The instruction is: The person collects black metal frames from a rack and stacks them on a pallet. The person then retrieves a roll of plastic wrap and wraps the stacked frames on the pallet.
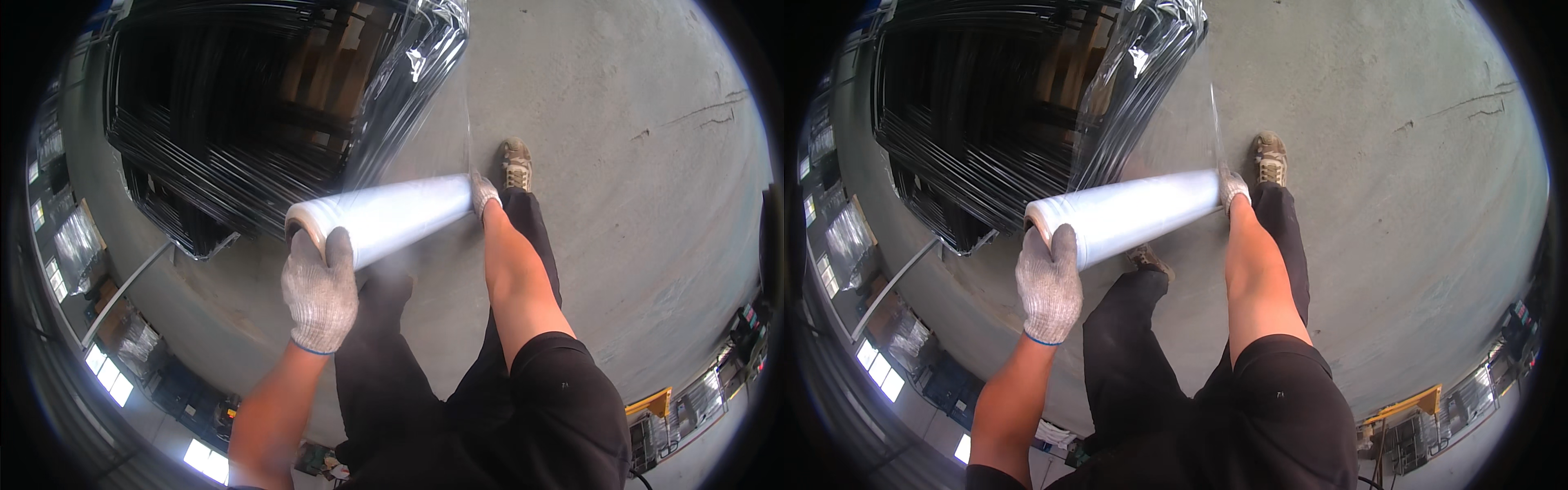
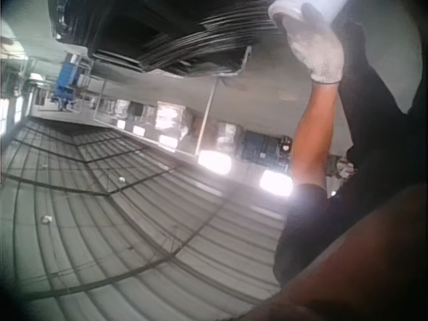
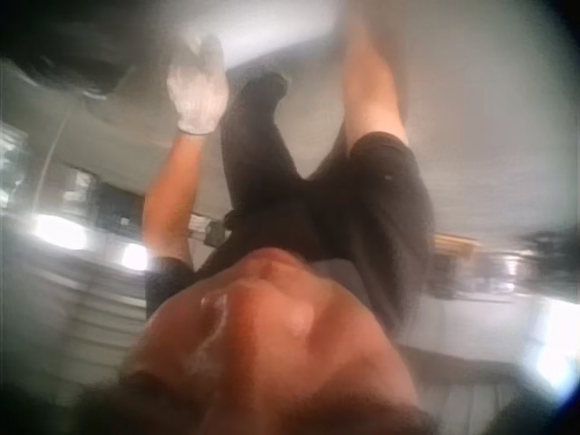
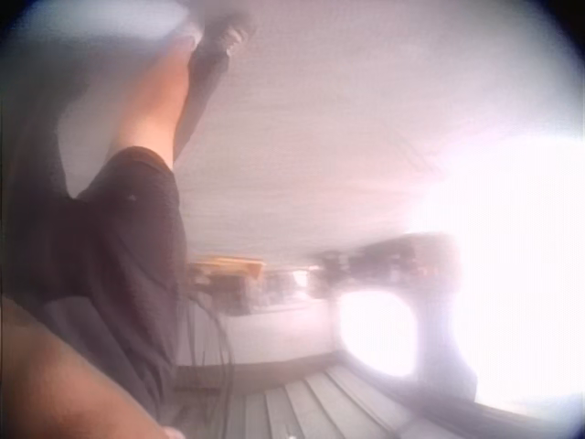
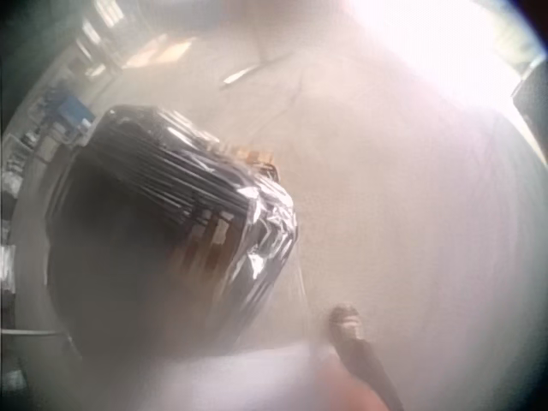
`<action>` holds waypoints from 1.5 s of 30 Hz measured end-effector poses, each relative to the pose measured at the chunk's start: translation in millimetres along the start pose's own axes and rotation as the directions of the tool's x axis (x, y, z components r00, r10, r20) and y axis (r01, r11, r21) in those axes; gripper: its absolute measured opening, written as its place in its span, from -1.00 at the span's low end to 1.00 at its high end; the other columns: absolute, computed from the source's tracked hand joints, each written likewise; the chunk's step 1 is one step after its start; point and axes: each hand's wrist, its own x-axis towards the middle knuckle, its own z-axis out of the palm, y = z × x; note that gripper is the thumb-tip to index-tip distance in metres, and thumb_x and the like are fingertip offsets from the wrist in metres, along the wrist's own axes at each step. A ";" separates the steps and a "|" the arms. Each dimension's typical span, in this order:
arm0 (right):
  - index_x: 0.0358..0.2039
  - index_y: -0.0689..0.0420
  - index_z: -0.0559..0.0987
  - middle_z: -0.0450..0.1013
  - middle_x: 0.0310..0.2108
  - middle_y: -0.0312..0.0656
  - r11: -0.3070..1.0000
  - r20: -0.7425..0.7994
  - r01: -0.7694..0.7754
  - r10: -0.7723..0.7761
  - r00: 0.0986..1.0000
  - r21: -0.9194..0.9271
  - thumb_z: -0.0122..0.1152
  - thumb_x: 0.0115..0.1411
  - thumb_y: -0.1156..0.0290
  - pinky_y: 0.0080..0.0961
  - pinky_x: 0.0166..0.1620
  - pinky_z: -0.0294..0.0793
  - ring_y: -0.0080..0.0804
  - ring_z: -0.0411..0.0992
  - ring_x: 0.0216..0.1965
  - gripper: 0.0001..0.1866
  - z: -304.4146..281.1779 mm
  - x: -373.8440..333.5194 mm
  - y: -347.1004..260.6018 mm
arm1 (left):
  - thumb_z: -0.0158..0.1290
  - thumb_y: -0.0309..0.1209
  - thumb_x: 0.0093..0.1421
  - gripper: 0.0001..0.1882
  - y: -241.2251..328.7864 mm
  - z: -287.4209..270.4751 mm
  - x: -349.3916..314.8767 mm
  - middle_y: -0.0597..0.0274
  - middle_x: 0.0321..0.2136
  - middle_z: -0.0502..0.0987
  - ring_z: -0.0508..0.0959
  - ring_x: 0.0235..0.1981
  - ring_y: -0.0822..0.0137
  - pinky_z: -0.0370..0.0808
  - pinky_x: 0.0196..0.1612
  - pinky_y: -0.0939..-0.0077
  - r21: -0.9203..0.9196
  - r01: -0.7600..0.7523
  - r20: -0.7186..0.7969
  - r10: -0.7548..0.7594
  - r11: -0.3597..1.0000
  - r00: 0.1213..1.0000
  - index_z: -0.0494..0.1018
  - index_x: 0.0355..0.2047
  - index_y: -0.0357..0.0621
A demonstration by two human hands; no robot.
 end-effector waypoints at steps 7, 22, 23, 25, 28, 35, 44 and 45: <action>0.46 0.28 0.43 0.43 0.41 0.19 0.991 -0.062 -0.001 0.010 0.998 0.131 -0.11 0.46 -0.43 -0.16 0.48 0.26 0.10 0.34 0.47 0.00 35.5 -17.4 21.0 | 0.26 -0.21 0.37 -0.53 -13.4 -6.8 -23.0 -0.35 -0.23 0.65 0.71 -0.17 -0.30 0.65 -0.02 -0.05 0.025 -0.237 -0.078 0.238 0.971 0.968 0.49 -0.08 -0.50; 0.47 0.29 0.42 0.40 0.46 0.12 0.998 -0.035 -0.058 0.057 0.998 -0.007 -0.08 0.50 -0.33 -0.21 0.53 0.19 0.01 0.29 0.53 -0.07 120.5 -68.6 157.2 | 0.31 -0.28 0.29 -0.61 -177.1 -20.9 -121.3 -0.36 -0.35 0.61 0.61 -0.28 -0.40 0.58 -0.15 -0.14 0.021 -0.292 0.114 0.288 0.956 0.951 0.46 -0.25 -0.44; 0.44 0.31 0.44 0.40 0.45 0.14 0.996 -0.062 -0.051 0.056 0.997 0.069 -0.13 0.51 -0.35 -0.22 0.52 0.21 0.02 0.30 0.52 -0.06 141.2 -73.8 172.1 | 0.31 -0.27 0.30 -0.60 -193.0 -24.9 -119.9 -0.37 -0.35 0.61 0.61 -0.28 -0.41 0.58 -0.15 -0.14 0.015 -0.309 0.120 0.305 0.951 0.945 0.46 -0.24 -0.44; 0.44 0.32 0.44 0.41 0.45 0.15 0.985 -0.032 -0.095 0.101 0.994 0.144 -0.11 0.51 -0.33 -0.23 0.51 0.22 0.04 0.31 0.52 -0.07 165.6 -123.4 170.9 | 0.28 -0.22 0.34 -0.57 -236.3 -32.5 -123.7 -0.40 -0.33 0.61 0.63 -0.26 -0.41 0.58 -0.14 -0.14 -0.036 -0.349 0.107 0.351 0.936 0.930 0.47 -0.22 -0.46; 0.43 0.33 0.46 0.40 0.45 0.16 0.979 -0.082 -0.081 0.098 0.992 0.188 -0.07 0.50 -0.32 -0.21 0.51 0.24 0.07 0.34 0.49 -0.08 211.2 -153.6 189.1 | 0.26 -0.20 0.36 -0.55 -275.1 -56.2 -114.2 -0.41 -0.30 0.62 0.64 -0.23 -0.40 0.58 -0.12 -0.14 0.048 -0.207 0.176 0.196 0.977 0.965 0.49 -0.16 -0.49; 0.49 0.26 0.40 0.35 0.49 0.16 0.936 0.012 -0.270 0.274 0.962 0.225 -0.10 0.47 -0.41 -0.20 0.55 0.17 0.04 0.23 0.57 -0.01 315.5 -176.3 195.1 | 0.18 -0.27 0.39 -0.54 -345.5 -97.7 -69.0 -0.40 -0.14 0.65 0.67 -0.06 -0.36 0.58 0.02 -0.01 0.074 -0.165 0.209 0.146 0.984 0.967 0.47 0.06 -0.48; 0.49 0.33 0.37 0.27 0.52 0.25 0.966 -0.099 -0.199 0.217 0.971 0.165 -0.25 0.50 -0.38 -0.16 0.57 0.11 0.09 0.13 0.60 0.00 410.1 -186.6 201.1 | 0.26 -0.21 0.34 -0.51 -425.3 -122.8 -14.2 -0.42 -0.15 0.64 0.66 -0.04 -0.36 0.56 0.05 -0.08 0.071 -0.278 0.235 0.255 0.958 0.938 0.49 -0.03 -0.49; 0.48 0.35 0.37 0.28 0.51 0.27 0.938 -0.094 -0.194 0.229 0.969 0.286 -0.23 0.50 -0.37 -0.17 0.57 0.12 0.12 0.16 0.59 -0.01 407.7 -214.9 173.2 | 0.26 -0.20 0.34 -0.49 -431.4 -126.6 -0.3 -0.42 -0.13 0.64 0.66 -0.02 -0.36 0.56 0.06 -0.08 0.062 -0.251 0.283 0.224 0.966 0.933 0.49 0.00 -0.50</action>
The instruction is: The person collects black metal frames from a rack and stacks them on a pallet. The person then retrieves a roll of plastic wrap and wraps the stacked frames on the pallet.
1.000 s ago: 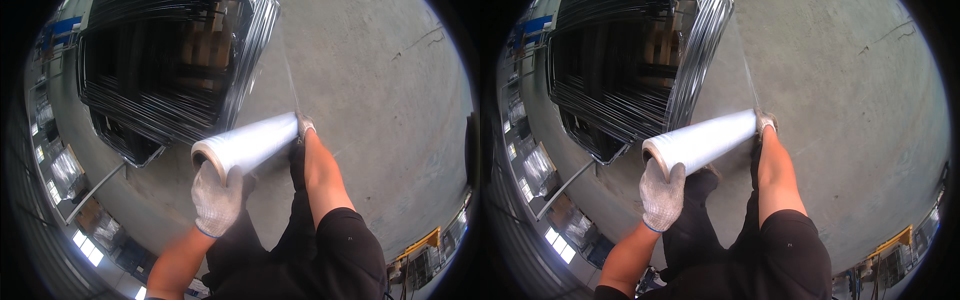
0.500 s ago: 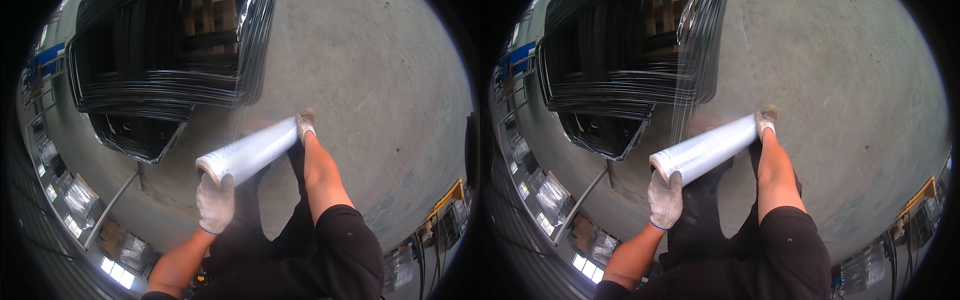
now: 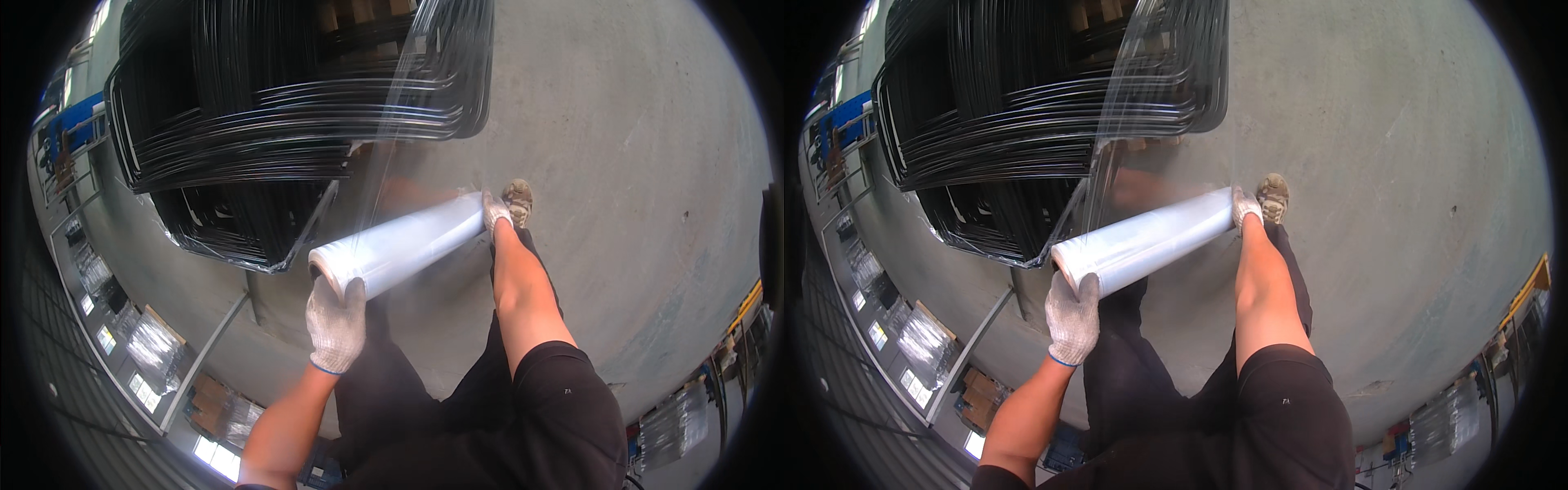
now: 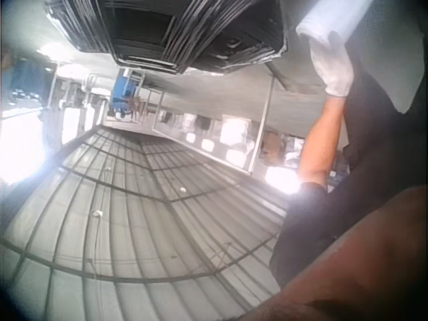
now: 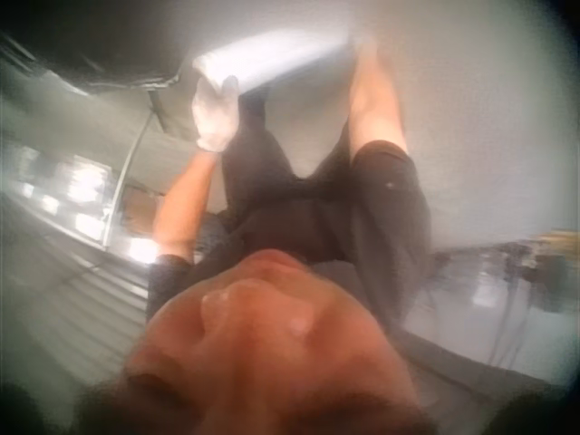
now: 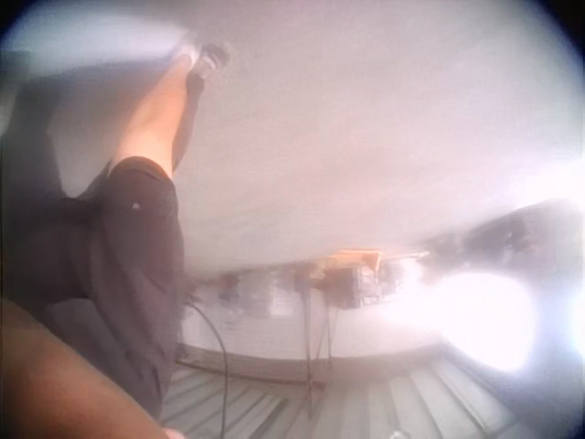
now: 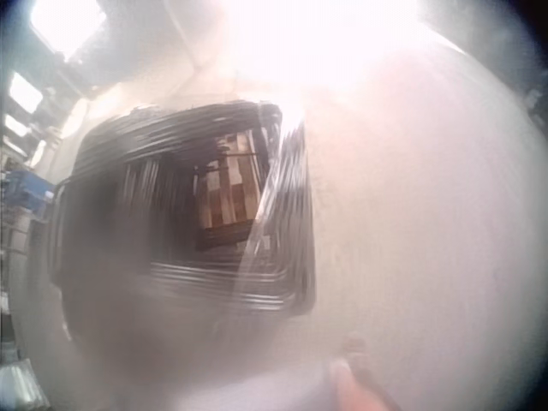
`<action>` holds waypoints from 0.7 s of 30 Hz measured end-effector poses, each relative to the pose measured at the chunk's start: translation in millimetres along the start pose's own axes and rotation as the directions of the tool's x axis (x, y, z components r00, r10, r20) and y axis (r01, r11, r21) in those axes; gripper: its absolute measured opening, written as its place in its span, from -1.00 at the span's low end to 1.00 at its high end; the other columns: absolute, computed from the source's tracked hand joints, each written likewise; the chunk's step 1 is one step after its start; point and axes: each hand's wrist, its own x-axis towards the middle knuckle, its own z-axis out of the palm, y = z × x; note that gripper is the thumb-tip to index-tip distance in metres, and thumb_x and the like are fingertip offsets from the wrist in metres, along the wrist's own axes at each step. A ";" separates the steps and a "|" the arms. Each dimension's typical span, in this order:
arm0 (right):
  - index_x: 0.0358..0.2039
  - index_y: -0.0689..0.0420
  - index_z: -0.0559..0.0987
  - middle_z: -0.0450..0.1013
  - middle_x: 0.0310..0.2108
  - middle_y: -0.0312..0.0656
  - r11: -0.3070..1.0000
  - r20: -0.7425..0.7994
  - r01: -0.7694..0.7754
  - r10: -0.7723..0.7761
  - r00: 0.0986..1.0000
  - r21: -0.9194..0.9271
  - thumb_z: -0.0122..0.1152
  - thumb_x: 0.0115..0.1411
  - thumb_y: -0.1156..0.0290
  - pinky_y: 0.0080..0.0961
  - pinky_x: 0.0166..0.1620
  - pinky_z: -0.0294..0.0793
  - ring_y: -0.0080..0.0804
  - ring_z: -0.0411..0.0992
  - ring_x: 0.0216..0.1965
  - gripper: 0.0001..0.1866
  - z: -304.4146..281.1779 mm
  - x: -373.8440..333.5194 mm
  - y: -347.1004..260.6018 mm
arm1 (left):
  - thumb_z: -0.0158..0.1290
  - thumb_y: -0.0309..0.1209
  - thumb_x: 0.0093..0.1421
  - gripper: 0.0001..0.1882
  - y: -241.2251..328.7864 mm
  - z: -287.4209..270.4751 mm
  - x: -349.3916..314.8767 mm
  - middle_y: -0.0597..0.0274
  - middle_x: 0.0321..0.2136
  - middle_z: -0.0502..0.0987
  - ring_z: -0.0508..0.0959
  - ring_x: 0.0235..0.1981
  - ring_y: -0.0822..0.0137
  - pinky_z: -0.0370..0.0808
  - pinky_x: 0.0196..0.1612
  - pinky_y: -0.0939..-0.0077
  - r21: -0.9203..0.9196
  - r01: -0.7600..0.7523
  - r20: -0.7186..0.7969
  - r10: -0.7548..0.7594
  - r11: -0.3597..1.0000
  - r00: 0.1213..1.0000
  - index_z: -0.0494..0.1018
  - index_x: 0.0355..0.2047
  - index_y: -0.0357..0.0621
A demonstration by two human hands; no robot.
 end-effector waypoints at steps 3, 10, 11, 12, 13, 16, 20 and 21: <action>0.36 0.33 0.50 0.43 0.39 0.26 1.000 -0.137 0.007 -0.008 0.991 -0.007 -0.18 0.53 -0.23 -0.11 0.46 0.31 0.18 0.35 0.46 -0.16 50.9 25.1 38.2 | 0.25 -0.22 0.36 -0.52 -46.1 -6.5 17.5 -0.41 -0.15 0.64 0.67 -0.05 -0.36 0.58 0.04 -0.06 0.097 -0.150 -0.005 0.151 0.984 0.988 0.49 0.00 -0.49; 0.42 0.21 0.49 0.37 0.47 0.16 0.962 -0.100 -0.055 0.084 0.991 0.268 -0.18 0.51 -0.27 -0.14 0.53 0.24 0.14 0.25 0.53 -0.16 175.4 2.5 89.5 | 0.14 -0.20 0.46 -0.48 -117.8 -68.0 35.7 -0.31 -0.08 0.67 0.70 0.01 -0.10 0.57 0.11 0.11 0.093 -0.208 0.129 0.196 0.974 0.972 0.46 0.14 -0.51; 0.44 0.22 0.47 0.33 0.50 0.14 0.990 -0.053 -0.113 0.118 0.992 0.090 -0.16 0.50 -0.28 -0.19 0.57 0.17 0.09 0.20 0.57 -0.14 173.7 -33.2 53.3 | 0.14 -0.20 0.46 -0.48 -132.3 -74.2 33.4 -0.31 -0.07 0.67 0.70 0.03 -0.08 0.57 0.12 0.11 0.115 -0.199 0.099 0.188 0.973 0.977 0.46 0.15 -0.50; 0.44 0.23 0.47 0.33 0.50 0.14 0.989 -0.067 -0.092 0.100 0.993 0.115 -0.18 0.51 -0.28 -0.20 0.57 0.17 0.09 0.20 0.57 -0.13 192.3 -17.9 66.4 | 0.16 -0.19 0.45 -0.46 -139.1 -80.8 38.0 -0.31 -0.05 0.67 0.70 0.04 -0.09 0.56 0.13 0.12 0.129 -0.219 0.108 0.206 0.967 0.973 0.47 0.17 -0.48; 0.44 0.24 0.47 0.33 0.50 0.15 0.988 -0.072 -0.073 0.083 0.994 0.137 -0.19 0.51 -0.28 -0.20 0.57 0.16 0.10 0.20 0.57 -0.12 215.3 -2.1 80.7 | 0.18 -0.19 0.43 -0.50 -142.6 -81.3 46.3 -0.33 -0.09 0.66 0.69 -0.01 -0.17 0.57 0.08 0.06 0.155 -0.246 0.081 0.236 0.957 0.968 0.48 0.10 -0.47; 0.44 0.26 0.46 0.32 0.50 0.14 0.966 -0.020 0.060 -0.057 0.998 0.253 -0.23 0.52 -0.29 -0.20 0.58 0.15 0.06 0.21 0.57 -0.12 244.0 -6.6 86.1 | 0.23 -0.20 0.39 -0.56 -166.6 -96.2 51.9 -0.37 -0.19 0.65 0.68 -0.12 -0.35 0.58 -0.03 -0.07 0.132 -0.273 0.057 0.268 0.953 0.962 0.52 -0.05 -0.44; 0.48 0.22 0.43 0.29 0.54 0.07 0.973 -0.115 -0.056 0.083 0.990 0.223 -0.24 0.54 -0.26 -0.27 0.59 0.12 -0.04 0.15 0.60 -0.14 286.7 -12.4 110.9 | 0.23 -0.24 0.38 -0.58 -190.4 -114.3 54.1 -0.37 -0.21 0.65 0.67 -0.13 -0.36 0.58 -0.02 -0.11 0.225 -0.333 0.089 0.321 0.916 0.943 0.52 -0.04 -0.45; 0.48 0.22 0.42 0.28 0.54 0.07 0.973 -0.117 -0.037 0.065 0.991 0.226 -0.24 0.54 -0.26 -0.28 0.60 0.11 -0.04 0.14 0.61 -0.14 286.4 -20.1 107.9 | 0.24 -0.22 0.36 -0.57 -195.4 -120.6 53.2 -0.37 -0.20 0.65 0.67 -0.13 -0.37 0.58 -0.02 -0.12 0.212 -0.334 0.120 0.315 0.918 0.941 0.52 -0.05 -0.42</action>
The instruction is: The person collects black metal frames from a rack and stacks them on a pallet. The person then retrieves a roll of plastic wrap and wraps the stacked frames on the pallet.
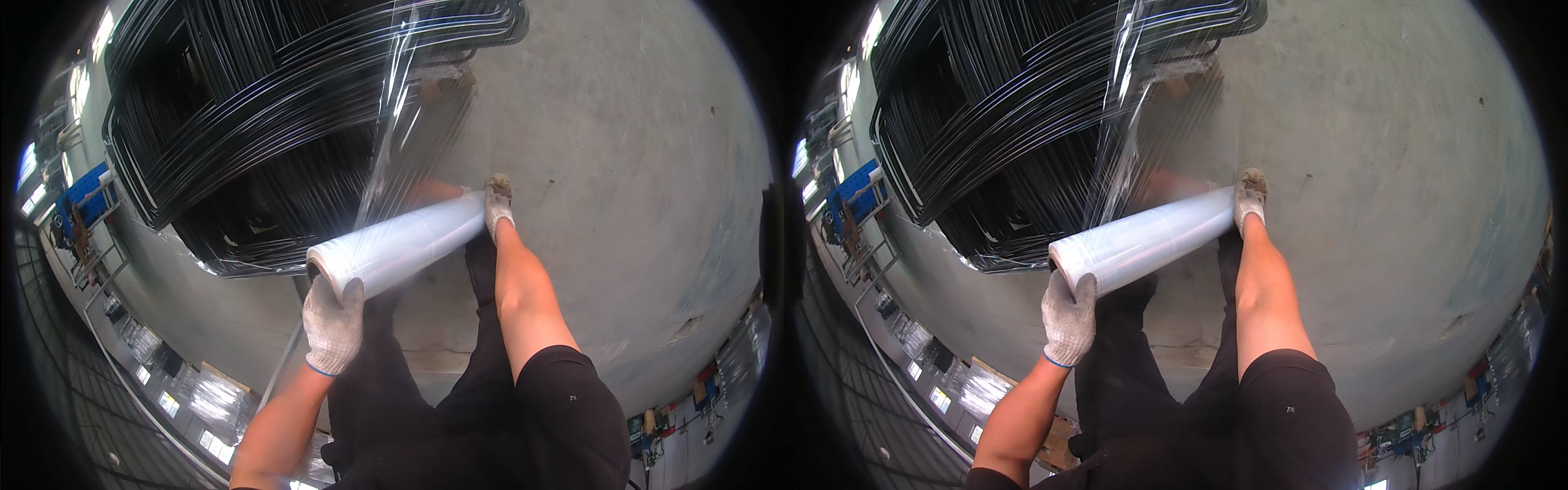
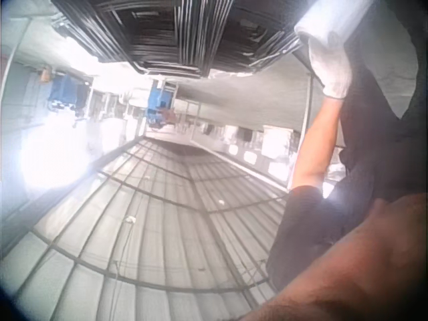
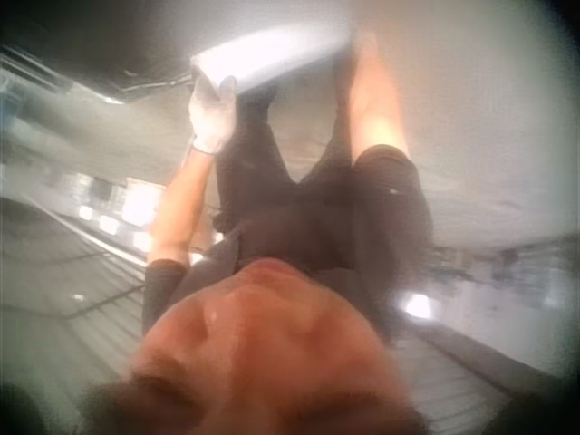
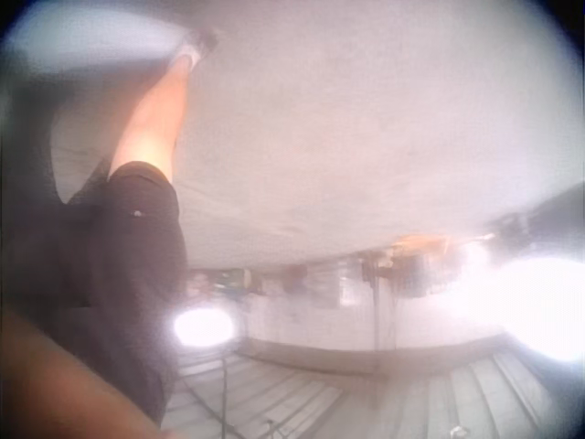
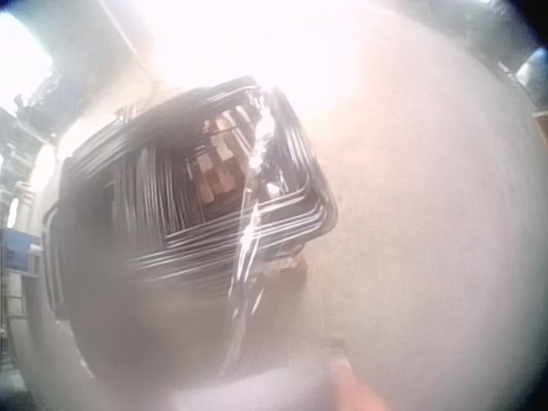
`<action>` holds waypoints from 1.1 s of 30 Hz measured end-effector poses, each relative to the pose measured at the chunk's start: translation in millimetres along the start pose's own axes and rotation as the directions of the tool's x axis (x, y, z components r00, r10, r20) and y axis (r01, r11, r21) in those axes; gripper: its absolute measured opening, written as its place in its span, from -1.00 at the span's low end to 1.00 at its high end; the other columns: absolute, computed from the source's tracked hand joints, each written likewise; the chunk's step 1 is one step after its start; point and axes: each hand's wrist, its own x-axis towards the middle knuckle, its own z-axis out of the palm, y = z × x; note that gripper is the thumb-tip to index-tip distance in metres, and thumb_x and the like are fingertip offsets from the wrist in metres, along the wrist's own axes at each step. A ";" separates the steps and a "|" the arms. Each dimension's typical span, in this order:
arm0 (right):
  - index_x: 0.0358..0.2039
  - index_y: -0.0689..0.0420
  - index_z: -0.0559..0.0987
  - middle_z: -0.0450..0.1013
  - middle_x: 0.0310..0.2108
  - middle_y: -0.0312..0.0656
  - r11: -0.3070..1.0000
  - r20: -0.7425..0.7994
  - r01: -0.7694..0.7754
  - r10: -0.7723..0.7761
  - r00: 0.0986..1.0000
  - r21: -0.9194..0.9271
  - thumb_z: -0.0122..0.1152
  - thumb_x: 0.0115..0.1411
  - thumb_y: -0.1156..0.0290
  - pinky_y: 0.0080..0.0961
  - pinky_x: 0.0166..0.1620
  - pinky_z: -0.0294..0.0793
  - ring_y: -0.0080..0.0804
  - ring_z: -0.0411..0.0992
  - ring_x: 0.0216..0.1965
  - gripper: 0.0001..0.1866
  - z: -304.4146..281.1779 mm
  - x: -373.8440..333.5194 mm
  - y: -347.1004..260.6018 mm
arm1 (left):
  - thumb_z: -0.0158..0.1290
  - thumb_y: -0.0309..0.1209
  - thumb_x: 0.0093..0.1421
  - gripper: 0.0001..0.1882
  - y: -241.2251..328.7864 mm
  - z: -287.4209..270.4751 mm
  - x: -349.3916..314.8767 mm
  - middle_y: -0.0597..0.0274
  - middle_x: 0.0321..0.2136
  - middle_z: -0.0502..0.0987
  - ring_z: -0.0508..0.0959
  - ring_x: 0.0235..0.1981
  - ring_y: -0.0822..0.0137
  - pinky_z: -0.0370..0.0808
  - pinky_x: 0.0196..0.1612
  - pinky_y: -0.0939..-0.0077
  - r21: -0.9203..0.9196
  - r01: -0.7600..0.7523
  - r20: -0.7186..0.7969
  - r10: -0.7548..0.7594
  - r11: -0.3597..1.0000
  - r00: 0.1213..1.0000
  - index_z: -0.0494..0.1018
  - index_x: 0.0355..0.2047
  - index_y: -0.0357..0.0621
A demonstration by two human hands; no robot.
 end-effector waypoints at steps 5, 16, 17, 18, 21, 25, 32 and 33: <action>0.48 0.20 0.43 0.30 0.53 0.11 0.998 -0.147 0.064 -0.063 0.987 0.000 -0.17 0.51 -0.28 -0.27 0.58 0.13 -0.01 0.18 0.59 -0.14 26.2 -18.8 43.6 | 0.25 -0.19 0.36 -0.57 -49.9 -9.6 -8.9 -0.38 -0.22 0.65 0.66 -0.13 -0.38 0.57 -0.04 -0.14 -0.097 -0.128 0.072 0.135 0.987 0.988 0.50 -0.10 -0.40; 0.49 0.21 0.40 0.31 0.50 0.17 0.983 -0.077 -0.105 0.118 0.990 0.153 -0.12 0.50 -0.22 -0.12 0.53 0.23 0.14 0.25 0.54 -0.16 141.7 -135.6 81.9 | 0.09 -0.10 0.49 -0.48 -165.7 -72.3 -32.1 -0.34 -0.10 0.67 0.68 -0.01 -0.31 0.57 0.08 0.02 0.095 -0.141 0.194 0.121 0.985 0.974 0.50 0.12 -0.40; 0.49 0.21 0.40 0.31 0.51 0.17 0.975 -0.064 -0.103 0.118 0.991 0.194 -0.12 0.50 -0.22 -0.11 0.53 0.24 0.15 0.25 0.54 -0.16 152.3 -137.4 86.1 | 0.08 -0.11 0.49 -0.48 -172.8 -71.6 -33.5 -0.34 -0.10 0.67 0.68 -0.01 -0.30 0.57 0.09 0.02 0.130 -0.143 0.182 0.118 0.981 0.976 0.50 0.12 -0.41; 0.49 0.20 0.40 0.31 0.51 0.16 0.972 -0.023 -0.123 0.130 0.991 0.199 -0.11 0.49 -0.23 -0.09 0.53 0.25 0.15 0.25 0.54 -0.16 166.3 -141.7 84.5 | 0.07 -0.12 0.49 -0.49 -183.3 -77.3 -38.4 -0.33 -0.10 0.67 0.68 -0.02 -0.29 0.57 0.09 0.03 0.186 -0.140 0.182 0.106 0.972 0.978 0.50 0.11 -0.42; 0.50 0.17 0.40 0.33 0.50 0.14 0.965 0.015 -0.190 0.190 0.982 0.183 -0.11 0.51 -0.25 -0.02 0.49 0.32 0.14 0.26 0.53 -0.17 167.0 -164.0 96.4 | 0.07 -0.10 0.50 -0.46 -194.6 -93.0 -51.5 -0.39 -0.09 0.67 0.68 0.02 -0.33 0.56 0.10 -0.03 0.108 -0.075 0.236 0.048 0.991 0.971 0.49 0.12 -0.45; 0.41 0.21 0.51 0.39 0.46 0.15 0.961 -0.038 -0.153 0.166 0.985 0.232 -0.11 0.52 -0.23 -0.09 0.50 0.29 0.13 0.29 0.52 -0.20 157.7 -214.1 108.6 | 0.10 -0.05 0.48 -0.49 -206.6 -100.4 -60.3 -0.37 -0.17 0.67 0.67 -0.08 -0.41 0.57 0.01 -0.16 0.098 -0.173 0.210 0.150 0.980 0.966 0.50 0.05 -0.35; 0.36 0.27 0.54 0.44 0.40 0.21 0.928 -0.118 -0.133 0.184 0.976 0.349 -0.09 0.53 -0.20 -0.12 0.48 0.31 0.16 0.34 0.48 -0.21 186.8 -248.1 145.6 | 0.08 -0.01 0.48 -0.46 -225.7 -126.2 -61.4 -0.36 -0.15 0.67 0.67 -0.05 -0.37 0.57 0.02 -0.13 0.013 -0.203 0.328 0.188 0.979 0.926 0.50 0.05 -0.34; 0.36 0.27 0.54 0.44 0.40 0.21 0.927 -0.118 -0.126 0.178 0.977 0.354 -0.08 0.52 -0.21 -0.12 0.47 0.31 0.16 0.34 0.48 -0.21 189.8 -260.6 143.4 | 0.05 0.02 0.49 -0.44 -230.3 -130.7 -59.8 -0.36 -0.13 0.68 0.67 -0.03 -0.37 0.57 0.04 -0.12 0.134 -0.241 0.318 0.188 0.961 0.929 0.50 0.05 -0.35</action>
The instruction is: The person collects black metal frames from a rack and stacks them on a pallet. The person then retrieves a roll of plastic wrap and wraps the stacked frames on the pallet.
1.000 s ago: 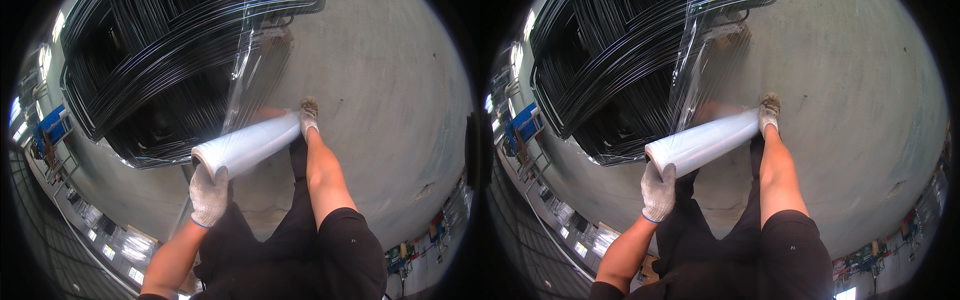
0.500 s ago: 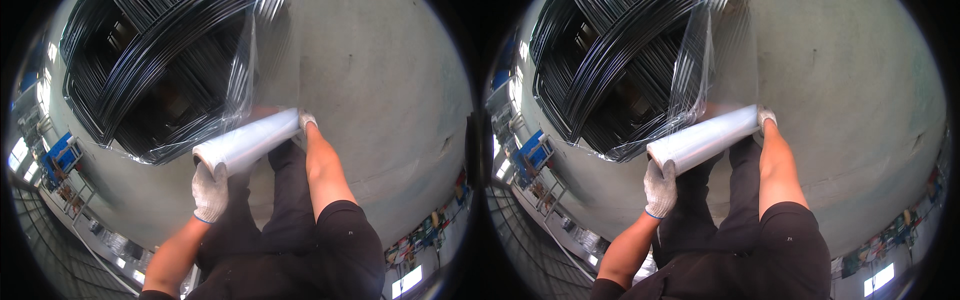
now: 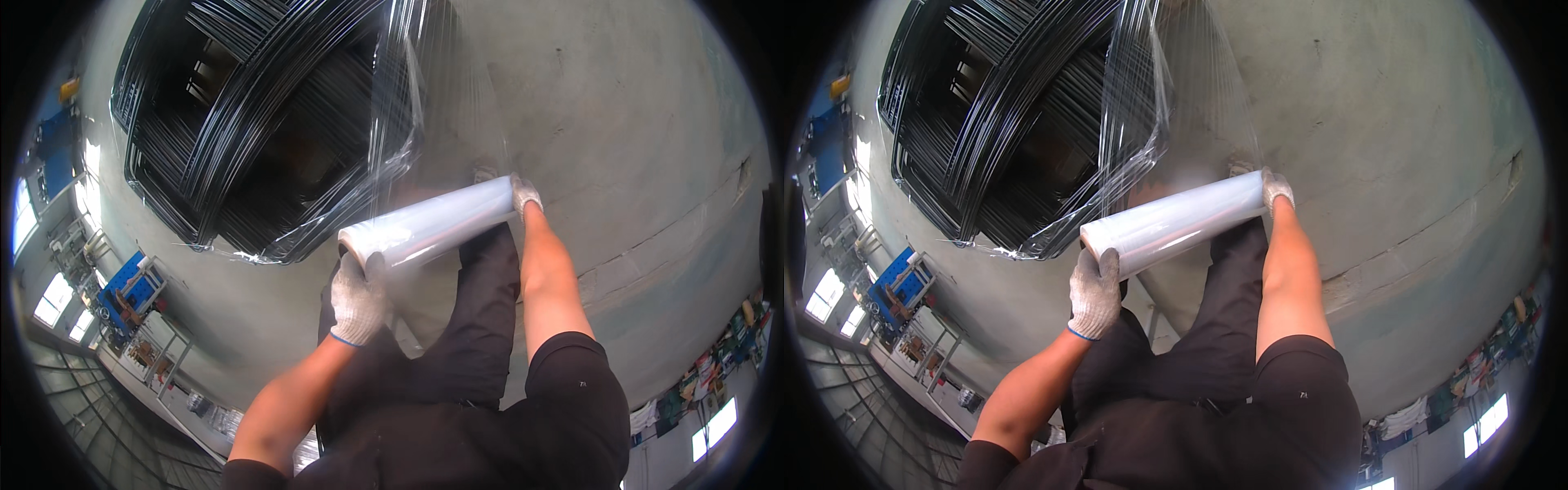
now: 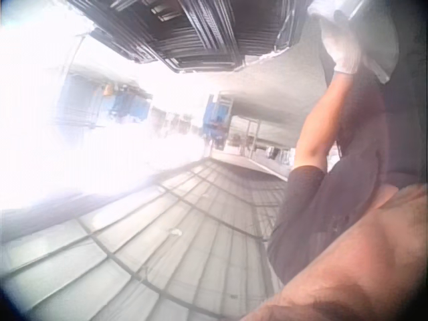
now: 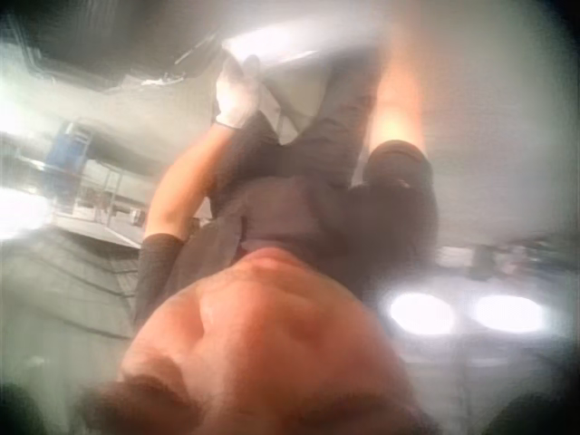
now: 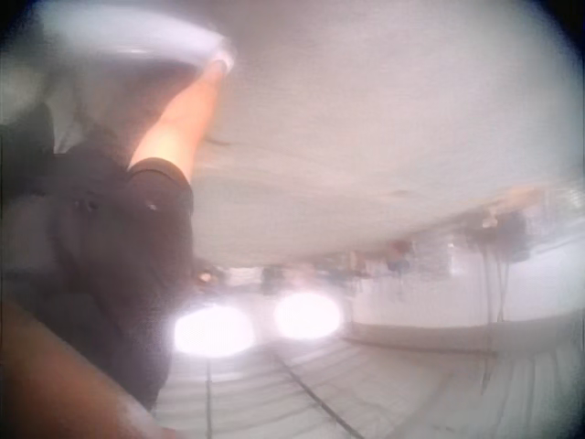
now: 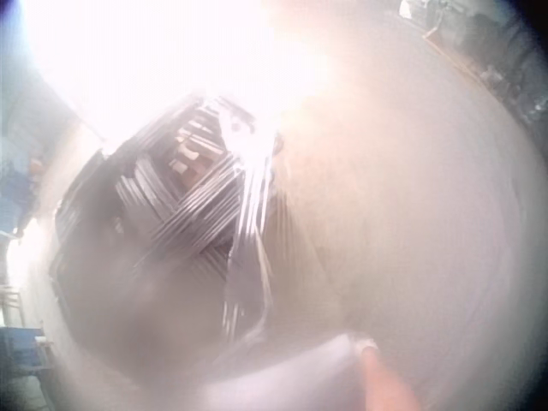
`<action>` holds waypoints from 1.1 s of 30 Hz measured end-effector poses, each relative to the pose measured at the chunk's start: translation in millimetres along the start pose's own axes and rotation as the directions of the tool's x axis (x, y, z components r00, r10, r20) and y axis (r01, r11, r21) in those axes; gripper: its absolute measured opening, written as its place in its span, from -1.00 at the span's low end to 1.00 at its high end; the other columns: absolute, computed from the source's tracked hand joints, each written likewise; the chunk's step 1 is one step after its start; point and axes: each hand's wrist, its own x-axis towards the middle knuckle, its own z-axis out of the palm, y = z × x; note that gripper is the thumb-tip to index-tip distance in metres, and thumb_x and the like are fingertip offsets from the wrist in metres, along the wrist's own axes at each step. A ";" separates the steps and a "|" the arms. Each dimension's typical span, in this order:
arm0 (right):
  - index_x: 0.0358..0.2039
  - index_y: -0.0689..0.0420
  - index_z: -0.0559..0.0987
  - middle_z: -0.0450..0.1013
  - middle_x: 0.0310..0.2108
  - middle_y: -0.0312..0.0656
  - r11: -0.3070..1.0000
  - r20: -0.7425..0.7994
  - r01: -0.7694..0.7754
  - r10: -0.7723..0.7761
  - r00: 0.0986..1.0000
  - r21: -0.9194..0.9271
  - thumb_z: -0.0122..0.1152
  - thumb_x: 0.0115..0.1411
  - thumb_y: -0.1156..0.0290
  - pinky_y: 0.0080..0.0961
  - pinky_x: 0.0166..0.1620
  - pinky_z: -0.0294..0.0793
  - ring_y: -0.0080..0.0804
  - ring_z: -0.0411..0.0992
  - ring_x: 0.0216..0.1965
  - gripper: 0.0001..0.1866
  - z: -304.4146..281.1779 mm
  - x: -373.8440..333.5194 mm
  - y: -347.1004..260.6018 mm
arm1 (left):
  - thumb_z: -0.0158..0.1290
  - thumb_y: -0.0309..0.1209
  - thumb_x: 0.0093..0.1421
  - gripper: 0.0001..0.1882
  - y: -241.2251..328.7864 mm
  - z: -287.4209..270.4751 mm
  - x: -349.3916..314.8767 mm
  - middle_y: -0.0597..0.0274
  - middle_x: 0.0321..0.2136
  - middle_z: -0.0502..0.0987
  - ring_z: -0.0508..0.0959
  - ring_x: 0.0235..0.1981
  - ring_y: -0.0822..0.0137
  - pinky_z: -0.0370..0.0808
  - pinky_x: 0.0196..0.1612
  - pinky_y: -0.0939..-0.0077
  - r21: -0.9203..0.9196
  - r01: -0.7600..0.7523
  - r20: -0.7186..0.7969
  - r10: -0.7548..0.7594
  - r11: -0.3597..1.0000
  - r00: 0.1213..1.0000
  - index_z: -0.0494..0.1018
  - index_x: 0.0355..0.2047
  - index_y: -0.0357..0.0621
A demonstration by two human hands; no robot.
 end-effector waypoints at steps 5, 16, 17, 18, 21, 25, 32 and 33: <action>0.38 0.26 0.52 0.42 0.42 0.19 0.993 -0.042 -0.016 0.021 0.999 0.117 -0.04 0.50 -0.23 -0.15 0.47 0.32 0.15 0.34 0.48 -0.19 40.3 -17.2 39.5 | 0.03 0.07 0.49 -0.35 -57.2 -19.0 7.1 -0.45 -0.13 0.67 0.66 -0.04 -0.44 0.57 0.05 -0.16 0.093 -0.088 0.037 0.085 0.992 0.996 0.50 0.07 -0.43; 0.46 0.27 0.43 0.34 0.50 0.13 0.977 0.078 -0.071 0.057 0.995 0.200 -0.10 0.50 -0.26 -0.17 0.52 0.24 0.08 0.25 0.54 -0.13 106.4 -35.6 37.4 | 0.06 -0.07 0.50 -0.46 -100.0 -14.3 -9.6 -0.37 -0.11 0.67 0.69 -0.02 -0.29 0.58 0.07 -0.02 0.015 -0.099 0.022 0.099 0.995 0.995 0.49 0.12 -0.40; 0.47 0.26 0.42 0.34 0.50 0.14 0.982 0.068 -0.083 0.072 0.995 0.168 -0.09 0.50 -0.25 -0.17 0.52 0.24 0.09 0.25 0.54 -0.14 123.6 -33.7 52.2 | 0.06 -0.07 0.50 -0.46 -104.4 -13.3 -10.5 -0.36 -0.12 0.67 0.69 -0.03 -0.29 0.57 0.07 -0.02 0.005 -0.102 0.036 0.102 0.995 0.994 0.49 0.11 -0.40; 0.47 0.26 0.42 0.33 0.50 0.14 0.986 0.034 -0.085 0.080 0.996 0.145 -0.09 0.50 -0.24 -0.16 0.52 0.25 0.09 0.25 0.54 -0.14 136.4 -27.8 55.9 | 0.06 -0.08 0.50 -0.48 -111.3 -9.4 -6.9 -0.37 -0.14 0.66 0.68 -0.04 -0.31 0.57 0.06 -0.04 0.070 -0.124 0.031 0.122 0.990 0.992 0.48 0.07 -0.41; 0.47 0.23 0.42 0.34 0.50 0.13 0.987 -0.023 -0.086 0.090 0.996 0.138 -0.08 0.51 -0.21 -0.15 0.51 0.27 0.08 0.27 0.54 -0.18 168.6 -13.9 62.9 | 0.04 -0.07 0.51 -0.49 -129.3 -5.2 1.6 -0.41 -0.15 0.65 0.66 -0.05 -0.39 0.55 0.03 -0.12 0.045 -0.128 0.004 0.128 0.991 0.992 0.47 0.03 -0.41; 0.46 0.19 0.45 0.37 0.47 0.12 0.964 -0.008 -0.104 0.109 0.994 0.243 -0.08 0.51 -0.20 -0.14 0.51 0.28 0.09 0.28 0.53 -0.21 206.3 -18.6 59.3 | 0.03 -0.04 0.52 -0.45 -159.7 -14.6 28.7 -0.43 -0.12 0.65 0.66 -0.04 -0.40 0.56 0.05 -0.13 0.136 -0.137 0.021 0.136 0.981 0.991 0.47 0.08 -0.42; 0.45 0.19 0.47 0.39 0.47 0.09 0.958 0.005 -0.088 0.090 0.996 0.271 -0.04 0.49 -0.22 -0.16 0.51 0.27 0.07 0.30 0.52 -0.19 238.9 -32.4 58.5 | 0.03 -0.03 0.52 -0.43 -166.7 -42.2 39.0 -0.40 -0.08 0.66 0.67 0.00 -0.34 0.55 0.09 -0.09 0.134 -0.095 0.014 0.094 0.986 0.995 0.48 0.13 -0.40; 0.44 0.19 0.47 0.40 0.46 0.09 0.965 -0.011 -0.086 0.092 0.996 0.248 -0.04 0.49 -0.21 -0.16 0.51 0.27 0.08 0.31 0.51 -0.20 235.8 -34.8 57.7 | 0.03 -0.04 0.51 -0.44 -165.2 -41.2 41.3 -0.40 -0.07 0.66 0.66 -0.01 -0.39 0.55 0.09 -0.13 0.124 -0.109 0.017 0.108 0.986 0.994 0.47 0.12 -0.39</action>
